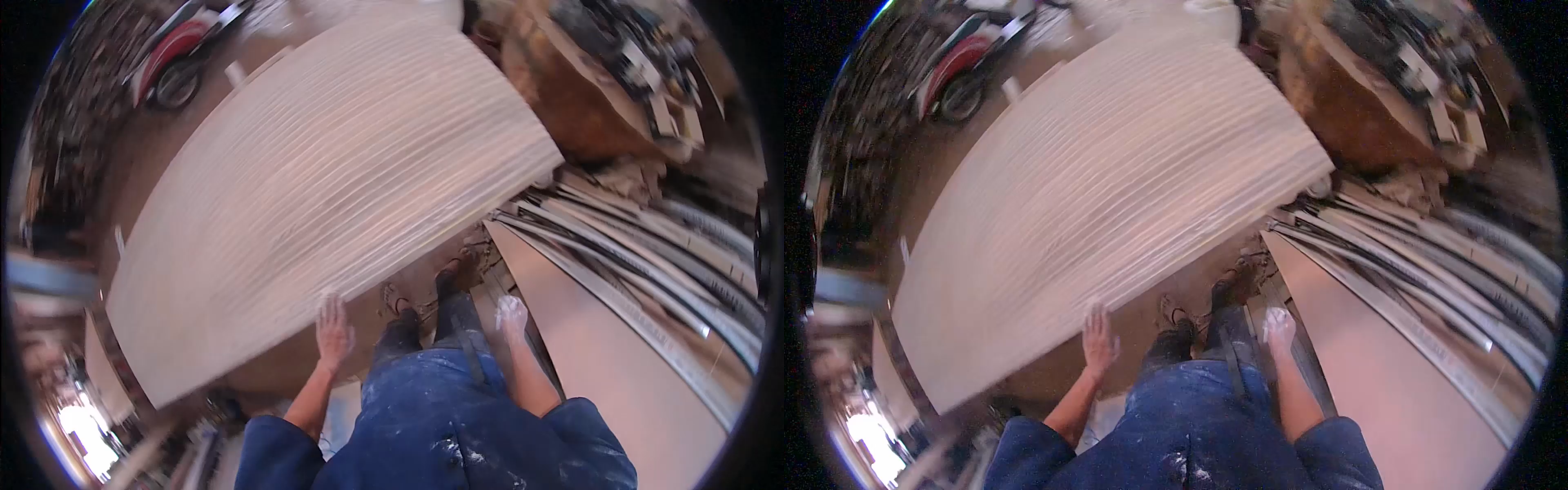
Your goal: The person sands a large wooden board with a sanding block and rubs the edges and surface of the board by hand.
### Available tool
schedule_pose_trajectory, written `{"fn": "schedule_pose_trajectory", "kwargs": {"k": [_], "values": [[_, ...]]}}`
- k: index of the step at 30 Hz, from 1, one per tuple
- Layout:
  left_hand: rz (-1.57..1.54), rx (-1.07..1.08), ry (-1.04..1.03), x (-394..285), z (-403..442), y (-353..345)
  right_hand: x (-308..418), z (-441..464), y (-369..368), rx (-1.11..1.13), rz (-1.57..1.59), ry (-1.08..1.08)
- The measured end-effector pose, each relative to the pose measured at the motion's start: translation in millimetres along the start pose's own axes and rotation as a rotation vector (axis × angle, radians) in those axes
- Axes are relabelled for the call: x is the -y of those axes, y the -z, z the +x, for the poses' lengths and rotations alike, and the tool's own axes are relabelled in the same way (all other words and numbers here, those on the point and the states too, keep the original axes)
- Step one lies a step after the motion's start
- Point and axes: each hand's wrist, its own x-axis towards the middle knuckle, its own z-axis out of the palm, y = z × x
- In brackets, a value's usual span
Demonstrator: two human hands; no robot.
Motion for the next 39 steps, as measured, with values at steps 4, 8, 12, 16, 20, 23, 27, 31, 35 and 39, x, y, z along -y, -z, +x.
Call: {"fn": "schedule_pose_trajectory", "kwargs": {"k": [4, 8, 12, 16, 20, 23, 27, 31, 35, 39], "values": [[0.121, -0.146, 0.452, 111, -118, -13, 89, 13, -52, 0.255, 0.226, -0.29], [0.112, -0.226, 0.896, 164, -183, -3, 148, 2, -112, 0.519, 0.226, -0.275], [0.097, -0.282, 0.871, 151, -165, -3, 205, -20, -156, 0.767, 0.049, 0.023], [0.021, -0.271, 0.877, 76, -94, -13, 288, -46, -183, 0.873, -0.065, 0.412], [-0.095, -0.319, 0.785, -13, -30, -6, 324, -38, -233, 0.932, -0.199, 0.851], [-0.16, -0.328, 0.665, -44, -13, -13, 316, -23, -272, 1.0, -0.209, 1.066], [-0.117, -0.33, 0.872, -21, -37, -18, 298, 17, -253, 1.053, -0.397, 1.158], [-0.134, -0.305, 1.261, 14, -130, -65, 261, 121, -158, 1.028, -0.378, 1.233], [-0.271, -0.132, 1.419, -21, -193, -74, 240, 189, -117, 1.095, -0.387, 1.214], [-0.519, -0.052, 1.303, -62, -214, -118, 216, 119, -201, 1.053, -0.242, 1.521]]}}
